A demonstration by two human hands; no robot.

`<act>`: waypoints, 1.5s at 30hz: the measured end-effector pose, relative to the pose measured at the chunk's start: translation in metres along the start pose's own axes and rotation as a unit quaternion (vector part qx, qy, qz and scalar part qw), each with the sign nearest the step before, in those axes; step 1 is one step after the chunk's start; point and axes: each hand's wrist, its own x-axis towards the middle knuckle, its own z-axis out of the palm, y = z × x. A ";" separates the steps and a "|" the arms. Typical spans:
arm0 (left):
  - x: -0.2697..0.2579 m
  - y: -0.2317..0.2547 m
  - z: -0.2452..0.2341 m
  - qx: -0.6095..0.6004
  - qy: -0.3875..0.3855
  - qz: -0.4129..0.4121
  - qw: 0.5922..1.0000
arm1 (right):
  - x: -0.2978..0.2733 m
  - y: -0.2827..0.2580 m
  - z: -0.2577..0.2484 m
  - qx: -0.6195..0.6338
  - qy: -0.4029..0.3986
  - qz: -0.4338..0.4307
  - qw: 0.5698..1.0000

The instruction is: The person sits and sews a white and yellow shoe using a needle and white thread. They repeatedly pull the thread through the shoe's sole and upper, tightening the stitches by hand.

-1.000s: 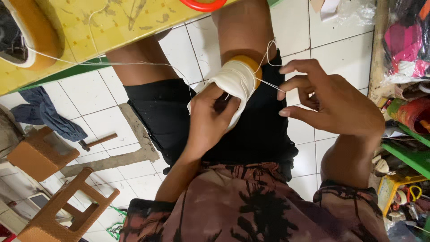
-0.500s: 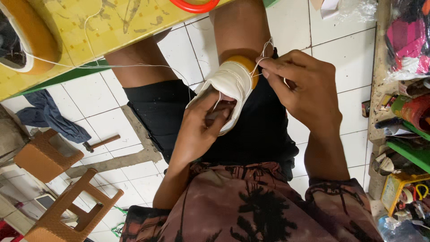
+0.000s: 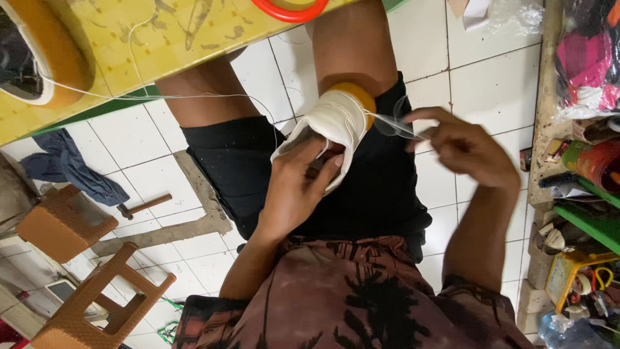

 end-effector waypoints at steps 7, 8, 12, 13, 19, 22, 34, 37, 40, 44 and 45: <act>-0.004 -0.005 0.002 0.060 -0.010 0.060 0.996 | -0.043 0.081 -0.055 -0.437 0.157 0.546 0.698; -0.005 -0.004 0.003 0.080 -0.011 0.057 0.995 | -0.032 0.056 -0.041 -0.406 0.172 0.514 0.736; -0.002 0.000 0.002 0.091 -0.033 0.048 0.994 | 0.009 -0.004 0.014 -0.428 0.267 0.033 0.863; -0.001 -0.002 0.003 0.093 -0.034 0.048 0.994 | 0.020 -0.022 0.026 -0.426 0.267 0.033 0.864; 0.002 -0.010 0.004 0.149 -0.045 0.017 0.988 | 0.074 -0.064 0.056 -0.380 0.105 -0.110 0.912; 0.004 -0.016 0.007 0.149 0.034 0.056 0.987 | 0.091 -0.050 0.057 -0.352 0.136 -0.192 0.906; -0.060 -0.061 -0.025 -0.207 0.103 0.181 0.956 | 0.084 -0.047 0.051 -0.370 0.149 -0.218 0.890; -0.054 -0.081 -0.004 -0.473 0.098 0.204 0.851 | 0.088 -0.054 0.058 -0.375 0.132 -0.218 0.892; -0.029 -0.072 0.023 -0.440 0.143 0.174 0.869 | 0.084 -0.049 0.061 -0.381 0.152 -0.202 0.890; -0.004 -0.047 0.030 -0.278 0.134 0.004 0.951 | 0.066 -0.041 0.065 -0.339 0.185 -0.163 0.908; 0.001 -0.042 0.028 -0.251 0.122 0.005 0.960 | 0.060 -0.041 0.066 -0.338 0.194 -0.145 0.909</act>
